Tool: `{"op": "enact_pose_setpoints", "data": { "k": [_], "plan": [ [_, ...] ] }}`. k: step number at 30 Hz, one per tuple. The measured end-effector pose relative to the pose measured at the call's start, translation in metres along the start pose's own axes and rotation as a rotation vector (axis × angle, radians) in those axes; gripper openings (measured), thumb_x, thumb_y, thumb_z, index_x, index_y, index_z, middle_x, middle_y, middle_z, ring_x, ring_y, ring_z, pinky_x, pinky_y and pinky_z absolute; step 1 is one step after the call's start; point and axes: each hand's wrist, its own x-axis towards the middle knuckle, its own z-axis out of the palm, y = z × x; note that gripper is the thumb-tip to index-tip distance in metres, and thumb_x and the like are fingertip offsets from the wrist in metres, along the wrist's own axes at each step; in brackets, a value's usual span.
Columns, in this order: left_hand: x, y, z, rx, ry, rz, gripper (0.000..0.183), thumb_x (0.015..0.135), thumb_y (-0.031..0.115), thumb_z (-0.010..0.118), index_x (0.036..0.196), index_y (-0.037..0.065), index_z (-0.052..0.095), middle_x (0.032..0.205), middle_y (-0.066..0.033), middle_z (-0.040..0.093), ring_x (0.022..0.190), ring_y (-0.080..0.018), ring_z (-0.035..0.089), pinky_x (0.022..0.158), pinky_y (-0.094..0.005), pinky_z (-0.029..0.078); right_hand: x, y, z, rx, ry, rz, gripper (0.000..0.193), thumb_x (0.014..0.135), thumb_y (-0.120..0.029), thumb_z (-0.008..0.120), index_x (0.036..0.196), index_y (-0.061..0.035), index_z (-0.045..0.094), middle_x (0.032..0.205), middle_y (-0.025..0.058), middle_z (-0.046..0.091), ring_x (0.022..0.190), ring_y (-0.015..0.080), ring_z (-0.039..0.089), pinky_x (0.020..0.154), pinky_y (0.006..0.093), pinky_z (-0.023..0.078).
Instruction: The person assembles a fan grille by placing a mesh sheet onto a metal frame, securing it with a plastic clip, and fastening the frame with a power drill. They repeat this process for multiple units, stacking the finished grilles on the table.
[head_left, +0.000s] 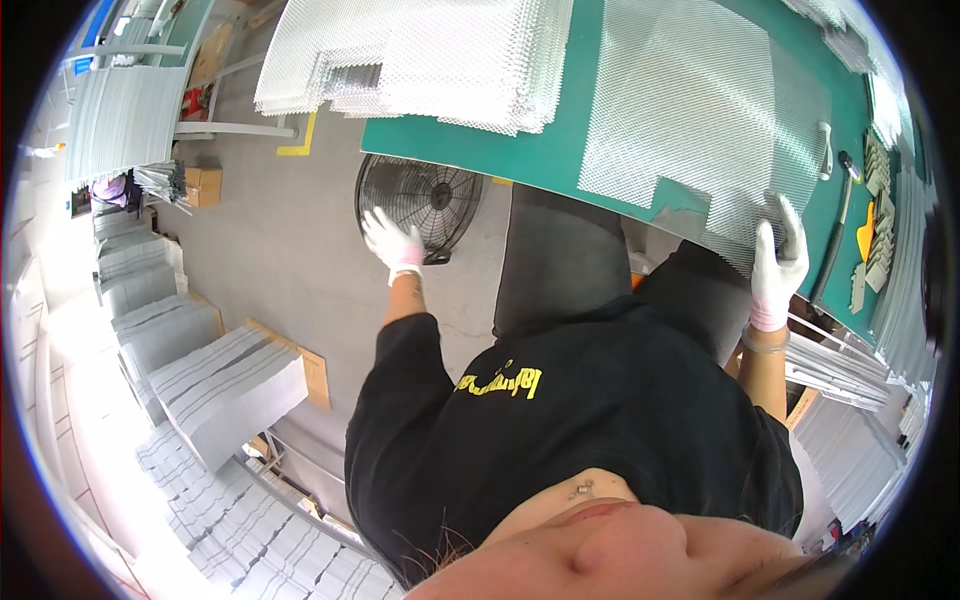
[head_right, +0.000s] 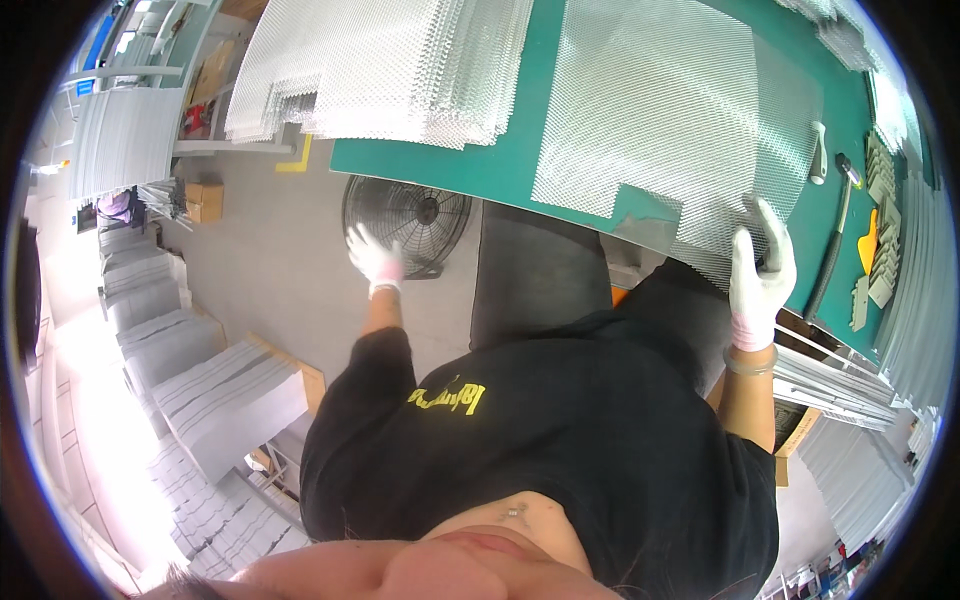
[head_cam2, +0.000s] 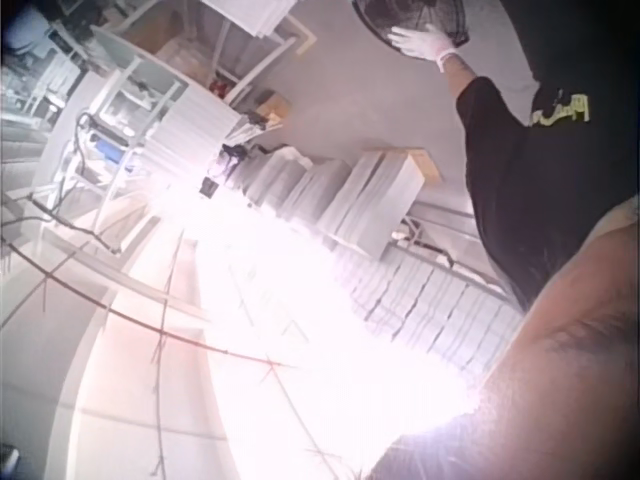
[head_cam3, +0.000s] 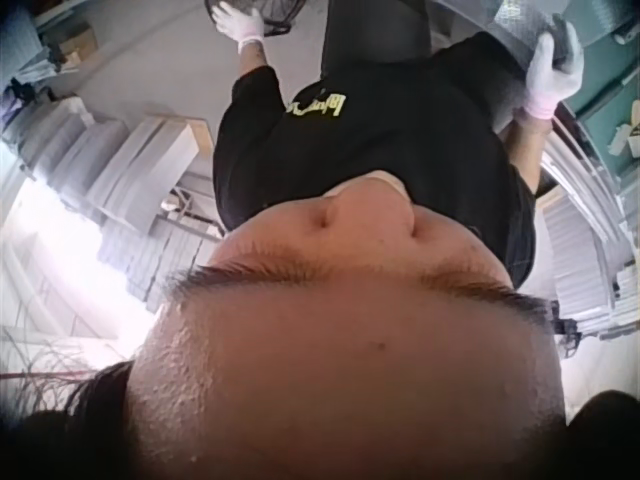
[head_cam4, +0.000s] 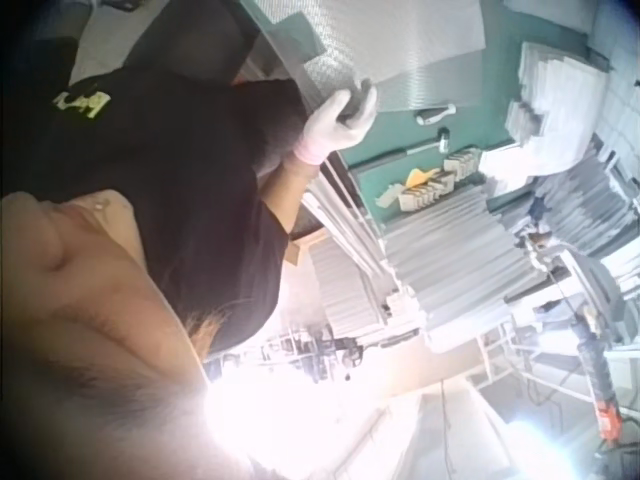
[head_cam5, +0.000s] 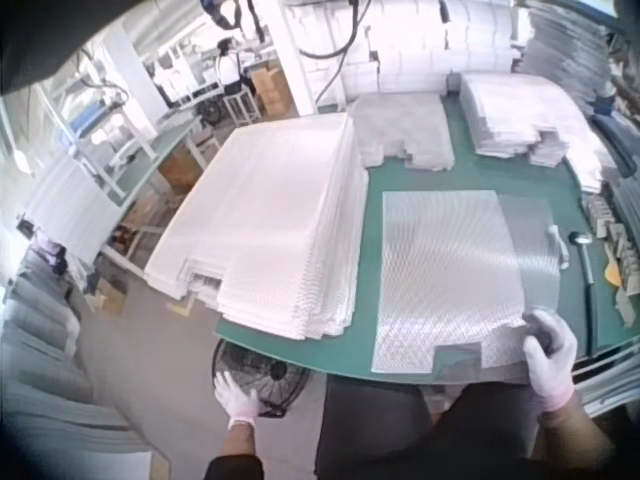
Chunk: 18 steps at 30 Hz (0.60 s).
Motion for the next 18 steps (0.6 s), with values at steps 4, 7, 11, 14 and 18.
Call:
{"op": "enact_pose_setpoints", "data": {
  "k": [4, 7, 11, 14, 18],
  "plan": [
    [0.051, -0.029, -0.001, -0.091, -0.38, -0.147, 0.11, 0.07, 0.035, 0.083, 0.153, 0.0, 0.019, 0.16, -0.0209, 0.018, 0.148, -0.0328, 0.023, 0.117, -0.0485, 0.028, 0.002, -0.002, 0.0, -0.054, -0.003, -0.012, 0.039, 0.089, 0.002, 0.065, 0.128, 0.004, 0.059, 0.128, 0.0133, 0.062, 0.12, 0.0212, 0.057, 0.107, 0.0334, 0.041],
    [0.065, -0.043, 0.018, -0.131, -0.454, -0.154, 0.114, 0.069, 0.036, 0.084, 0.153, -0.001, 0.017, 0.161, -0.0216, 0.015, 0.148, -0.0331, 0.022, 0.118, -0.0459, 0.028, 0.001, -0.003, 0.002, -0.072, 0.007, 0.015, 0.039, 0.09, 0.002, 0.064, 0.128, 0.0044, 0.059, 0.128, 0.0134, 0.062, 0.121, 0.0211, 0.057, 0.107, 0.0334, 0.041],
    [0.089, -0.088, 0.042, -0.251, -0.482, -0.117, 0.114, 0.07, 0.034, 0.083, 0.154, -0.001, 0.015, 0.161, -0.0231, 0.013, 0.148, -0.0349, 0.02, 0.12, -0.0409, 0.024, 0.003, -0.005, 0.004, -0.095, 0.006, -0.001, 0.038, 0.09, 0.002, 0.063, 0.128, 0.0046, 0.059, 0.129, 0.0134, 0.062, 0.121, 0.021, 0.057, 0.107, 0.0331, 0.04],
    [0.095, -0.092, 0.05, -0.319, -0.457, -0.129, 0.11, 0.071, 0.031, 0.082, 0.153, -0.002, 0.017, 0.16, -0.024, 0.016, 0.148, -0.0352, 0.021, 0.121, -0.0398, 0.022, 0.003, -0.003, 0.003, -0.129, 0.011, 0.008, 0.038, 0.09, 0.003, 0.062, 0.128, 0.0047, 0.059, 0.129, 0.0132, 0.061, 0.121, 0.0209, 0.056, 0.107, 0.0329, 0.04],
    [0.091, -0.092, 0.059, -0.326, -0.387, -0.14, 0.109, 0.07, 0.029, 0.082, 0.153, -0.001, 0.018, 0.16, -0.0227, 0.017, 0.147, -0.0349, 0.021, 0.121, -0.0401, 0.023, 0.002, 0.002, 0.001, -0.136, 0.02, 0.034, 0.039, 0.09, 0.003, 0.063, 0.129, 0.0049, 0.059, 0.129, 0.013, 0.061, 0.121, 0.0209, 0.056, 0.107, 0.0328, 0.04]
  ]
}}
